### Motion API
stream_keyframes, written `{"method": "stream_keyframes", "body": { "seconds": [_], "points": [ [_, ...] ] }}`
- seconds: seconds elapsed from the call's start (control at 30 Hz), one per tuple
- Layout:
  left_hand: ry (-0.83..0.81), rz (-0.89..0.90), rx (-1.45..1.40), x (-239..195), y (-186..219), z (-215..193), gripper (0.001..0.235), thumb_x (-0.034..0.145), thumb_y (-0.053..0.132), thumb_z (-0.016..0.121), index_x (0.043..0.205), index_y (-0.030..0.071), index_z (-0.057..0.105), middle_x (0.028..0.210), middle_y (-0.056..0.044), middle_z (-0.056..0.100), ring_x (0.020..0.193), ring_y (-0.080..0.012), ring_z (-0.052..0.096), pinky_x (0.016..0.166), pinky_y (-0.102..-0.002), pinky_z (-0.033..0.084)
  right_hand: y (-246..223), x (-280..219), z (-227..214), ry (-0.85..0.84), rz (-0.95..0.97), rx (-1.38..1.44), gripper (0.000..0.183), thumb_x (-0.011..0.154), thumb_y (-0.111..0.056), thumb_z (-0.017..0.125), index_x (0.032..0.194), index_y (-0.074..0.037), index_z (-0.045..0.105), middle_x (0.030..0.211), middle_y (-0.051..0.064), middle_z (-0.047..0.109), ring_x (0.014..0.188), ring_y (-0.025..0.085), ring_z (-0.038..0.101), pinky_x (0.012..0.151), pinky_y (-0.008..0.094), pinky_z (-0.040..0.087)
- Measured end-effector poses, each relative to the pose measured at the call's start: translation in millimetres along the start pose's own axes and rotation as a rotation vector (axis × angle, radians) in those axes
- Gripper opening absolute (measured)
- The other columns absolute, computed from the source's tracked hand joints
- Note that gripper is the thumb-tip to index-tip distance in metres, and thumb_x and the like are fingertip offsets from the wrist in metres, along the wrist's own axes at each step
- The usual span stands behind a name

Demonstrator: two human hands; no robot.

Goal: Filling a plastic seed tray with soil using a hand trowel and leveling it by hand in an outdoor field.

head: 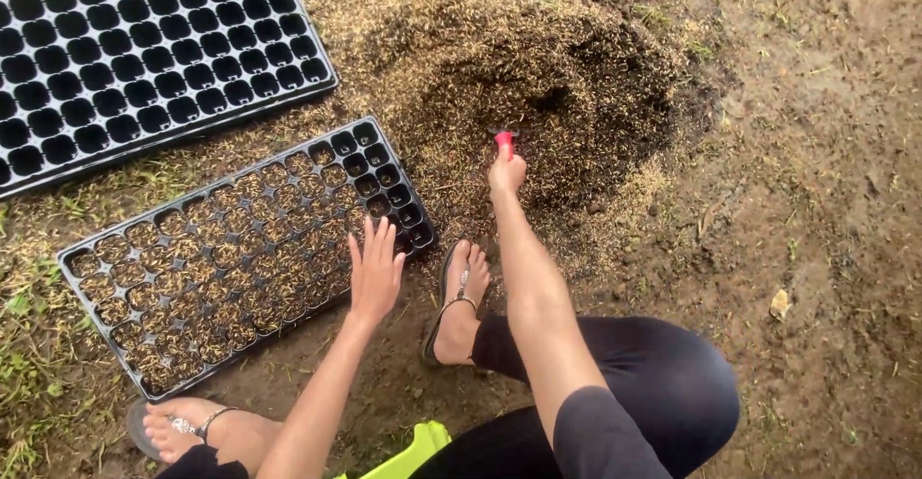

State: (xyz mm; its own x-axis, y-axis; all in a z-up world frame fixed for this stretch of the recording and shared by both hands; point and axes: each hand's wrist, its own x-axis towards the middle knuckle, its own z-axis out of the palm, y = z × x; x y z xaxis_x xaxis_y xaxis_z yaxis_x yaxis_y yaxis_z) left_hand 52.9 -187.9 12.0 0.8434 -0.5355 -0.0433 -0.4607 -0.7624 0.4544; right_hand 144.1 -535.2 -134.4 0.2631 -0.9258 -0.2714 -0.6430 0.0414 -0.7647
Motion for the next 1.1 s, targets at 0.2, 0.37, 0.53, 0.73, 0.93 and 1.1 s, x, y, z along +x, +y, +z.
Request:
{"method": "stream_keyframes", "body": {
  "seconds": [0.2,0.37,0.53,0.73,0.93,1.1],
  "points": [
    [-0.027,-0.123,-0.075,-7.1,-1.8,6.5,0.053,0.107,0.034,0.038,0.154,0.009,0.039,0.167,-0.011,0.029,0.157,-0.0294,0.012,0.125,-0.057,0.001,-29.4,-127.5,-22.2,0.007,-0.014,0.120,0.045,0.102,-0.036,0.054,0.104,0.006,0.070,0.085,0.019,0.068,0.076,0.028,0.069,0.071,0.040,0.055],
    [0.008,-0.039,-0.002,-24.7,-8.8,-2.3,0.053,0.106,0.031,0.046,0.151,0.005,0.042,0.166,-0.015,0.029,0.157,-0.0332,0.015,0.125,-0.059,0.008,-45.1,-189.4,-31.4,0.009,-0.073,0.206,0.044,0.104,-0.033,0.051,0.105,0.009,0.066,0.088,0.021,0.064,0.078,0.029,0.065,0.075,0.041,0.052],
    [0.012,0.059,0.210,-40.9,-26.6,-7.4,0.057,0.102,0.035,0.052,0.152,0.007,0.042,0.167,-0.014,0.029,0.157,-0.0306,0.018,0.126,-0.057,0.012,-32.4,-217.4,-44.5,-0.074,-0.201,0.199,0.045,0.103,-0.031,0.051,0.106,0.012,0.063,0.094,0.028,0.062,0.090,0.039,0.063,0.085,0.050,0.048],
    [-0.010,-0.078,0.339,-57.0,-52.5,-14.7,0.062,0.102,0.038,0.054,0.156,0.009,0.039,0.169,-0.012,0.023,0.159,-0.0281,0.011,0.127,-0.053,0.006,33.6,-213.0,-39.8,-0.212,-0.149,-0.134,0.043,0.098,-0.061,0.052,0.105,-0.022,0.069,0.098,0.007,0.071,0.101,0.031,0.069,0.090,0.040,0.051],
    [0.055,-0.120,0.310,-66.9,-71.9,-19.1,0.079,0.095,0.046,0.067,0.156,0.007,0.037,0.168,-0.016,0.023,0.157,-0.0315,0.012,0.126,-0.056,0.008,12.4,-267.1,-65.8,-0.350,-0.254,-0.445,0.047,0.099,-0.059,0.044,0.117,-0.021,0.065,0.111,0.012,0.074,0.117,0.034,0.065,0.100,0.045,0.047],
    [0.091,-0.220,0.201,-64.6,-73.9,-38.2,0.102,0.078,0.044,0.086,0.157,0.006,0.035,0.168,-0.021,0.016,0.156,-0.0379,0.006,0.126,-0.060,0.005,28.2,-267.2,-52.4,-0.365,-0.374,-0.567,0.039,0.103,-0.064,0.041,0.115,-0.032,0.059,0.104,0.006,0.076,0.107,0.029,0.069,0.098,0.041,0.046]
  ]
}}
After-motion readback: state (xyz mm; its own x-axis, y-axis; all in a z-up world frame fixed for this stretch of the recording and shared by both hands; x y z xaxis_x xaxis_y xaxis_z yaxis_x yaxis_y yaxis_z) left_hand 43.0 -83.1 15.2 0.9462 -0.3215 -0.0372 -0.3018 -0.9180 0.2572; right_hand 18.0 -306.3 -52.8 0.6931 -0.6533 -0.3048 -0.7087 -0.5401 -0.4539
